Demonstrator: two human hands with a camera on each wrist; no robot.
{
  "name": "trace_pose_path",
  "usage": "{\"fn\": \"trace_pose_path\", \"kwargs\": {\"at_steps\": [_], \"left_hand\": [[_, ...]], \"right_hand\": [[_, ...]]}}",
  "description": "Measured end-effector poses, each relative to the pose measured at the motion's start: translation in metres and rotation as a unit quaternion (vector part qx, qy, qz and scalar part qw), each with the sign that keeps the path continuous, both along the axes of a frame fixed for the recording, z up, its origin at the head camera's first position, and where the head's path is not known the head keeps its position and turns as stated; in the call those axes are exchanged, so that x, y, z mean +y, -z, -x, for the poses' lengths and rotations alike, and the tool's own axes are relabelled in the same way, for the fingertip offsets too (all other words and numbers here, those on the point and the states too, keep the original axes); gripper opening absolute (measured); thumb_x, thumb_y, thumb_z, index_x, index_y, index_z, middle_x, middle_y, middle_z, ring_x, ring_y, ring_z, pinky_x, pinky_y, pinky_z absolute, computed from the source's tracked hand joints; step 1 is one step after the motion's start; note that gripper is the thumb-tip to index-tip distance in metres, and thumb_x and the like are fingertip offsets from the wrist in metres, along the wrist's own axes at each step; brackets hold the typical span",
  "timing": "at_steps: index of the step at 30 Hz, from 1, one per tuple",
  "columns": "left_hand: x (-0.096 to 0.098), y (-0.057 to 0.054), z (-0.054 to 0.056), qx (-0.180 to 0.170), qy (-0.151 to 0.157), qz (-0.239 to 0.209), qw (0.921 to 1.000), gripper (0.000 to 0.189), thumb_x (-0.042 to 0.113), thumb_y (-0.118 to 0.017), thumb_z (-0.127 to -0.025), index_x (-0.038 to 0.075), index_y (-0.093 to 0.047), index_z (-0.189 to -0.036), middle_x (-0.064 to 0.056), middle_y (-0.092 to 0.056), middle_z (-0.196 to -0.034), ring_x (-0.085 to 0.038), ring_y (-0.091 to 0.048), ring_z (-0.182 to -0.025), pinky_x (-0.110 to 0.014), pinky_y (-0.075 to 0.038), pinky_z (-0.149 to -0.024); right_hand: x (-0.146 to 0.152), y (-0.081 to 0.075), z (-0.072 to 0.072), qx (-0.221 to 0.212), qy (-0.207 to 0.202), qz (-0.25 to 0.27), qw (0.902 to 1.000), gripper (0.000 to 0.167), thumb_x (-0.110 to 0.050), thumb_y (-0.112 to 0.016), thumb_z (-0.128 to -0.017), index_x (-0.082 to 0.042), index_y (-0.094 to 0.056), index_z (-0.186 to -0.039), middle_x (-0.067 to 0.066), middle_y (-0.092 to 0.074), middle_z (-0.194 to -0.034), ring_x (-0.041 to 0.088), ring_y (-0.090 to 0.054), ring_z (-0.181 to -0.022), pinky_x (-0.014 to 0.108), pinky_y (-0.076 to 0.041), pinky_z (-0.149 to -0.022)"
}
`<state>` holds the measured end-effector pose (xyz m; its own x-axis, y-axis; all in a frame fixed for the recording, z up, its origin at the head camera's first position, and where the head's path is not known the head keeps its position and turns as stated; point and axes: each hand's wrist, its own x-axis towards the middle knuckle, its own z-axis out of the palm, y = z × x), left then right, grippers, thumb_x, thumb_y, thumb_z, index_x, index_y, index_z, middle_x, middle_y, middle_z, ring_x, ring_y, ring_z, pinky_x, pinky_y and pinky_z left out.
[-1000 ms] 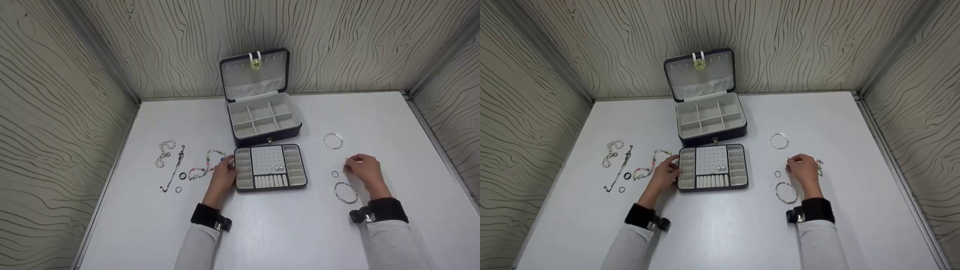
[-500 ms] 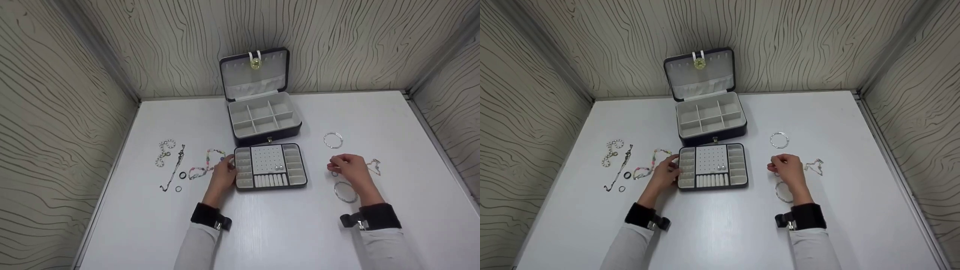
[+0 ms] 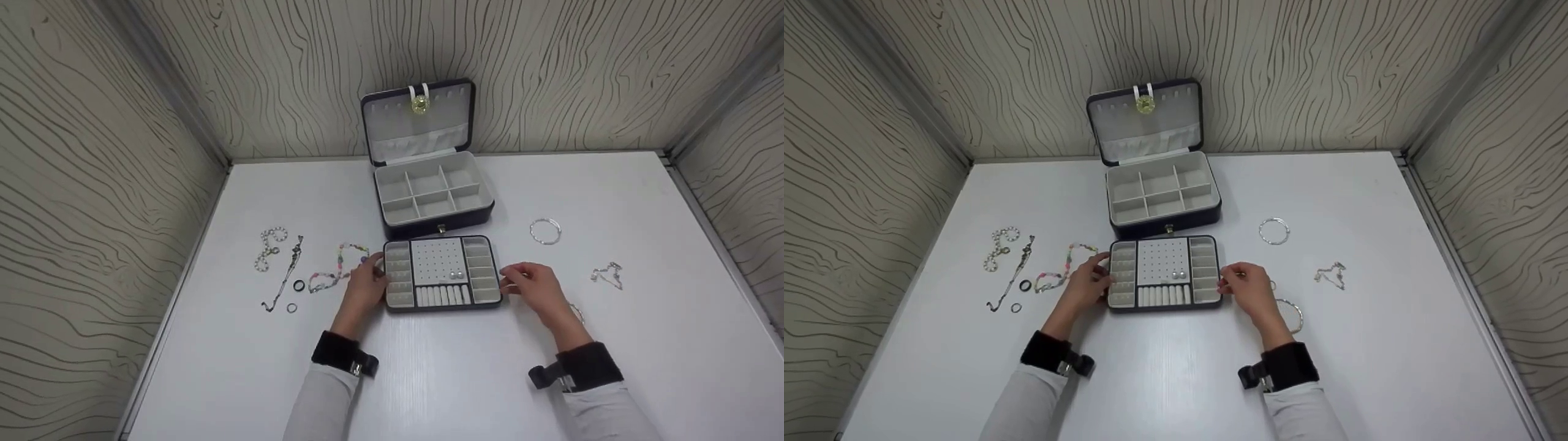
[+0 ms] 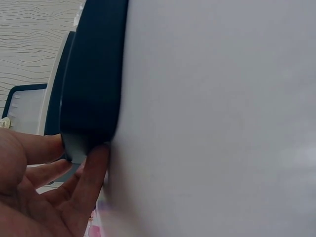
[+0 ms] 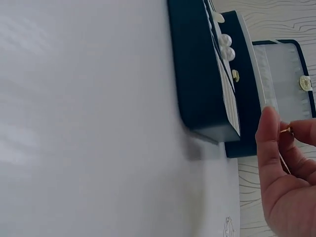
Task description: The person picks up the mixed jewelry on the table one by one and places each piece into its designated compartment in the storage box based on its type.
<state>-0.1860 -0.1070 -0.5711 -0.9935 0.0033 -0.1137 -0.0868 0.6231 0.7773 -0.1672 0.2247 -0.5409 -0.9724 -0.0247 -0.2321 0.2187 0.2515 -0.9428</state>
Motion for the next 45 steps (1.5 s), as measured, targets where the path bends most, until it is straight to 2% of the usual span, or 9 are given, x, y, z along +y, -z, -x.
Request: {"fn": "trace_pose_path", "kwargs": {"at_steps": [3, 6, 10, 14, 18, 23, 32, 39, 45], "left_hand": [[0.0, 0.0, 0.0, 0.003, 0.001, -0.004, 1.0, 0.053, 0.004, -0.062, -0.088, 0.006, -0.052, -0.14, -0.008, -0.063, -0.096, -0.018, -0.057, -0.079, -0.036, -0.049, -0.072], [0.0, 0.001, -0.001, 0.004, 0.002, -0.005, 1.0, 0.053, 0.004, -0.063, -0.088, 0.006, -0.052, -0.139, -0.008, -0.064, -0.095, -0.018, -0.058, -0.078, -0.036, -0.049, -0.071], [0.0, 0.001, -0.001, -0.005, 0.001, -0.007, 1.0, 0.052, 0.005, -0.062, -0.089, 0.007, -0.052, -0.14, -0.008, -0.063, -0.096, -0.017, -0.058, -0.078, -0.036, -0.049, -0.071], [0.0, 0.001, 0.0, -0.005, 0.003, -0.009, 0.9999, 0.051, 0.005, -0.061, -0.09, 0.007, -0.051, -0.141, -0.007, -0.063, -0.097, -0.017, -0.057, -0.077, -0.035, -0.049, -0.07], [0.0, 0.0, 0.0, 0.004, 0.007, -0.007, 0.9999, 0.05, 0.004, -0.06, -0.09, 0.006, -0.052, -0.14, -0.007, -0.063, -0.094, -0.017, -0.057, -0.076, -0.035, -0.048, -0.069], [0.0, -0.001, -0.001, 0.002, 0.005, -0.005, 1.0, 0.05, 0.004, -0.06, -0.09, 0.007, -0.053, -0.139, -0.006, -0.062, -0.093, -0.017, -0.056, -0.075, -0.034, -0.048, -0.067], [0.0, 0.0, 0.0, 0.001, 0.005, -0.005, 1.0, 0.051, 0.004, -0.06, -0.089, 0.006, -0.052, -0.14, -0.006, -0.062, -0.094, -0.017, -0.056, -0.077, -0.035, -0.047, -0.07], [-0.001, 0.001, 0.0, 0.005, 0.01, -0.008, 0.9999, 0.052, 0.003, -0.06, -0.089, 0.006, -0.052, -0.14, -0.007, -0.062, -0.093, -0.017, -0.055, -0.076, -0.035, -0.047, -0.069], [-0.001, 0.001, 0.0, 0.011, 0.011, -0.011, 0.9998, 0.051, 0.003, -0.062, -0.089, 0.005, -0.053, -0.139, -0.006, -0.062, -0.092, -0.017, -0.056, -0.076, -0.035, -0.048, -0.069]], "right_hand": [[-0.01, 0.003, -0.002, 0.001, -0.014, 0.012, 0.9998, 0.029, -0.008, -0.056, -0.099, 0.018, -0.06, -0.114, 0.017, -0.068, -0.095, 0.017, -0.069, -0.085, 0.028, -0.055, -0.08], [-0.018, 0.005, -0.004, 0.005, -0.031, -0.017, 0.9994, 0.029, -0.011, -0.062, -0.097, 0.013, -0.065, -0.112, 0.016, -0.069, -0.1, 0.015, -0.067, -0.09, 0.024, -0.053, -0.08], [-0.028, 0.007, -0.005, 0.013, -0.045, -0.02, 0.9987, 0.023, -0.01, -0.064, -0.094, 0.01, -0.069, -0.106, 0.017, -0.067, -0.109, 0.016, -0.066, -0.092, 0.024, -0.054, -0.079], [-0.038, 0.009, -0.006, 0.011, -0.051, 0.013, 0.9986, 0.021, -0.005, -0.063, -0.095, 0.014, -0.068, -0.103, 0.019, -0.066, -0.1, 0.021, -0.068, -0.083, 0.029, -0.057, -0.075], [-0.046, 0.012, -0.01, -0.004, -0.061, 0.015, 0.998, 0.022, -0.007, -0.062, -0.095, 0.013, -0.067, -0.104, 0.015, -0.069, -0.087, 0.02, -0.069, -0.077, 0.03, -0.057, -0.072], [-0.056, 0.015, -0.013, -0.01, -0.077, 0.017, 0.9968, 0.019, -0.005, -0.061, -0.096, 0.012, -0.069, -0.098, 0.015, -0.07, -0.085, 0.02, -0.07, -0.077, 0.03, -0.057, -0.073], [-0.069, 0.01, -0.012, -0.031, -0.034, 0.001, 0.999, 0.017, -0.003, -0.063, -0.094, 0.012, -0.071, -0.098, 0.015, -0.071, -0.082, 0.019, -0.07, -0.074, 0.03, -0.057, -0.072], [-0.073, 0.006, -0.011, -0.03, -0.024, -0.049, 0.9981, 0.015, -0.005, -0.065, -0.093, 0.008, -0.073, -0.094, 0.01, -0.069, -0.075, 0.018, -0.068, -0.066, 0.033, -0.058, -0.065], [-0.074, 0.006, -0.01, -0.032, -0.02, -0.058, 0.9976, 0.014, -0.005, -0.066, -0.092, 0.007, -0.073, -0.091, 0.008, -0.067, -0.073, 0.015, -0.064, -0.063, 0.031, -0.057, -0.061]]}}
